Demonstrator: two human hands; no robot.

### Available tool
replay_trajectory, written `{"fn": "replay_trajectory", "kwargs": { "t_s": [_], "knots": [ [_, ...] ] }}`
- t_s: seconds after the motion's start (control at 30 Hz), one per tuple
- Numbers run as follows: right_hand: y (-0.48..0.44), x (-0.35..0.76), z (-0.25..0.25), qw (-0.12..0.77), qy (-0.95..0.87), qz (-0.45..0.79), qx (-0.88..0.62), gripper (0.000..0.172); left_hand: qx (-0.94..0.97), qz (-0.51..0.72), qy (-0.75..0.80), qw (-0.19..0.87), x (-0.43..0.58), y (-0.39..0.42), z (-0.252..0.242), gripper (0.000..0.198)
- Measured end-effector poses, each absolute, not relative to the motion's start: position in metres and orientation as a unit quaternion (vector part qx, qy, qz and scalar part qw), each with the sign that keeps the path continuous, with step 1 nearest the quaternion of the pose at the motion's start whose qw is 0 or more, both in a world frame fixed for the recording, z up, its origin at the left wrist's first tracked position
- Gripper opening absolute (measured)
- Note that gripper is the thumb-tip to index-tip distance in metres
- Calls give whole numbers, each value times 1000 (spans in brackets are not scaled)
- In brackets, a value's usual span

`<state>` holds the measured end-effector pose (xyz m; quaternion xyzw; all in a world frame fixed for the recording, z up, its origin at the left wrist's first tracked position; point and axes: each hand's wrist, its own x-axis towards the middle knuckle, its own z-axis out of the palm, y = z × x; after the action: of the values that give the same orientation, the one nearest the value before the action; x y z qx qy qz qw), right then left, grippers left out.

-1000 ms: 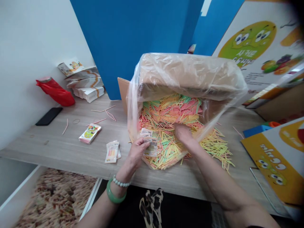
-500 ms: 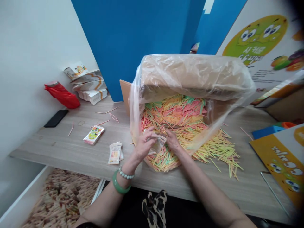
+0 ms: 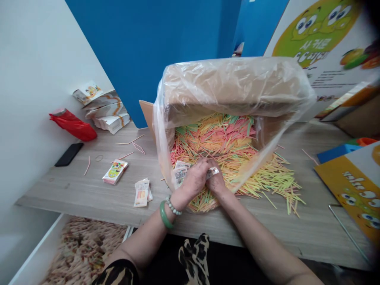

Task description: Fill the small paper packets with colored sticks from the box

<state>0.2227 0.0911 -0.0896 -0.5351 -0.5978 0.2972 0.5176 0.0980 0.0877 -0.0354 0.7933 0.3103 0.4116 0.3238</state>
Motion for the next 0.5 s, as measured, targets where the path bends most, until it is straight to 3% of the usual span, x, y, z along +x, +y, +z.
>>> {"fn": "replay_trajectory", "kwargs": {
  "t_s": [0.23,0.33,0.5],
  "knots": [
    [85,224,-71,578,-502,414,-492,18,597,539,375,460,79,91,-3,12],
    [84,224,-67,566,-490,471,-467,19,584,518,357,513,73,95,2,8],
    [86,225,-69,569,-509,438,-474,20,761,401,285,423,86,93,-14,12]
  ]
}}
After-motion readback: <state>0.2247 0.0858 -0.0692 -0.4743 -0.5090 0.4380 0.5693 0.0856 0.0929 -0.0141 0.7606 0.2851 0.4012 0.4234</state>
